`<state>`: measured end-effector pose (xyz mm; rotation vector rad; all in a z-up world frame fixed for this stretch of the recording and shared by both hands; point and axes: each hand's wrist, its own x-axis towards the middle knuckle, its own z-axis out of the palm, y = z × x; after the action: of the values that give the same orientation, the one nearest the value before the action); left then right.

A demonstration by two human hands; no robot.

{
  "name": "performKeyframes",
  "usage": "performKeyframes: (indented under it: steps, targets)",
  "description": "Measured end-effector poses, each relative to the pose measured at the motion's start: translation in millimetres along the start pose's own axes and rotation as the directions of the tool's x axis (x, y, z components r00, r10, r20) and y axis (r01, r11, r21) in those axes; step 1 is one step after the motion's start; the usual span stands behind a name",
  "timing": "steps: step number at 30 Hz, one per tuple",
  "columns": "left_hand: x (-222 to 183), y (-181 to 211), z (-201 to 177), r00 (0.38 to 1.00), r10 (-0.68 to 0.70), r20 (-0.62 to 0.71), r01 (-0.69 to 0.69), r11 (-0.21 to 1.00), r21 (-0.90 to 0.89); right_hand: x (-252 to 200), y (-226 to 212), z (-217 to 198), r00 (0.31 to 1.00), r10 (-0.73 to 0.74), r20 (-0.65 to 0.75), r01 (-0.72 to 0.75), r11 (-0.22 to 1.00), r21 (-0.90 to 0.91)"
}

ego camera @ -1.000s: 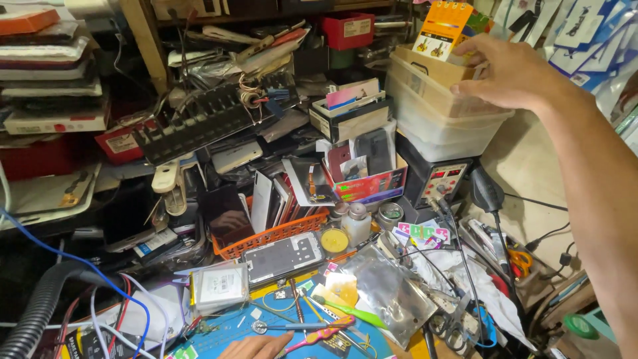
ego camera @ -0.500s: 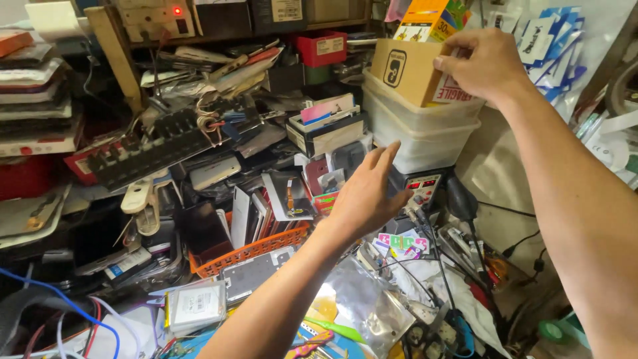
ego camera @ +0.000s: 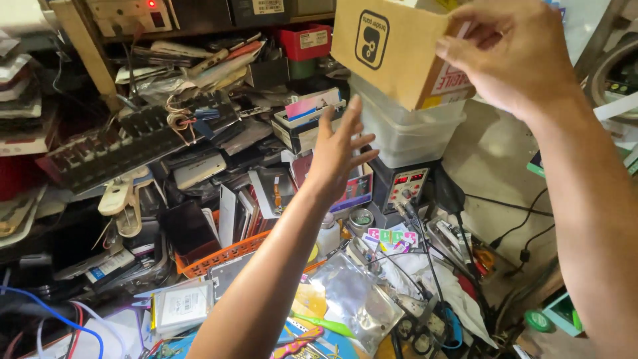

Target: Preparing a smartphone frame for reassembly by inspecting it and searching for necessary components in a parts bin.

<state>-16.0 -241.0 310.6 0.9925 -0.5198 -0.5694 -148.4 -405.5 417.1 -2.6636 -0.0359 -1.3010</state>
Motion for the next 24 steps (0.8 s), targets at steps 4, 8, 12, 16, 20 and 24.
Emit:
performKeyframes:
  steps: [4,8,12,16,20,24]
  targets:
    - [-27.3,40.8,-7.1,0.996,-0.007,-0.091,-0.004,0.994,-0.112,-58.6,-44.7,-15.9,0.974,-0.226,0.035,0.228,0.97,-0.09]
    - [-71.6,64.3,-19.7,0.997,-0.056,-0.056,0.051,0.996,-0.077,-124.2,-68.4,-15.1,0.96,-0.276,0.055,0.273,0.96,0.053]
    - [-110.7,46.3,-43.5,0.979,-0.194,-0.066,0.191,0.98,-0.059,-175.3,-106.8,-9.0,0.992,-0.108,0.071,0.103,0.992,0.074]
    - [-132.3,6.0,-74.4,0.952,-0.24,-0.189,0.23,0.97,-0.075,-201.2,-121.1,5.4,0.984,-0.076,0.161,0.057,0.991,0.12]
    - [-166.9,-11.3,-90.4,0.922,-0.249,-0.296,0.23,0.968,-0.098,-203.0,-148.6,10.1,0.994,0.094,0.058,-0.096,0.995,0.031]
    - [-202.2,-20.2,-91.1,0.903,-0.209,-0.374,0.197,0.978,-0.071,-192.8,-165.3,23.4,0.989,-0.123,0.083,0.117,0.991,0.071]
